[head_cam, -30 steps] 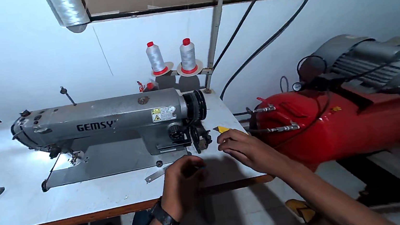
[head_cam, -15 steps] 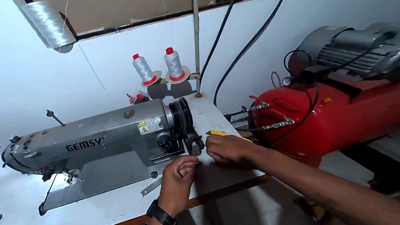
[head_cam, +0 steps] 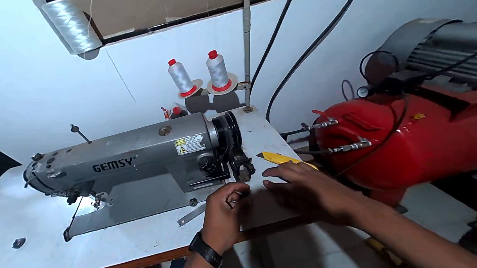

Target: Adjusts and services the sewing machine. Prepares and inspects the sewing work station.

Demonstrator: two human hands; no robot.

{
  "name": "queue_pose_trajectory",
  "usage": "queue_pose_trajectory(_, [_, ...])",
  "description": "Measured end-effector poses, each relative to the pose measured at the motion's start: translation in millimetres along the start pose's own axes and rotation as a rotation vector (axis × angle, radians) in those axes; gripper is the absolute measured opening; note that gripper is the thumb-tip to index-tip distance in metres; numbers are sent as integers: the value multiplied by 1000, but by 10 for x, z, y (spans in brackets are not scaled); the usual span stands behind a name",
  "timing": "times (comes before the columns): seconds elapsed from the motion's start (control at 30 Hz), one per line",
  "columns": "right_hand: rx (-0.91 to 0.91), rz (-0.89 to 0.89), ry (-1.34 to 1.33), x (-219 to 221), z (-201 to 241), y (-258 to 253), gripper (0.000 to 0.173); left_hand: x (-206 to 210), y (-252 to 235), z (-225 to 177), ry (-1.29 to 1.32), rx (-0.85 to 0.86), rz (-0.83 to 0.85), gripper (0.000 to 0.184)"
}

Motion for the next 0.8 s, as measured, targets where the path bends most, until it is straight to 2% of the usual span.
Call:
queue_pose_trajectory(0.1, [-50, 51, 48, -82, 156, 29, 54, 28, 47, 32, -85, -20, -29, 22])
queue_pose_trajectory(0.17, [-62, 52, 78, -122, 180, 43, 62, 53, 38, 10, -50, -6, -22, 24])
queue_pose_trajectory(0.23, [-47, 17, 36, -44, 108, 41, 55, 49, 51, -2, 8, 10, -26, 25])
queue_pose_trajectory(0.33, [-37, -175, -158, -82, -9, -10, 27, 40, 49, -1, 13, 26, -45, 25])
queue_pose_trajectory(0.4, [-17, -287, -243, -129, -26, -53, 19, 32, 77, -1, 11, 33, -50, 26])
queue_pose_trajectory(0.6, [6, -423, -297, -189, -87, -196, 18, 30, 64, -7, 99, 45, -48, 26])
queue_pose_trajectory(0.7, [136, -468, -174, -309, -222, -205, 24, 28, 57, 14, 90, 33, -50, 26])
queue_pose_trajectory(0.8, [196, -451, -35, -394, -299, -249, 22, 38, 61, 27, 78, 18, -49, 25])
Point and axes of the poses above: each hand's wrist, its own y-axis away from the middle knuckle, its own x-axis out of the palm, z = x × y, the point moved 9 cm from there along -y, towards the middle knuckle
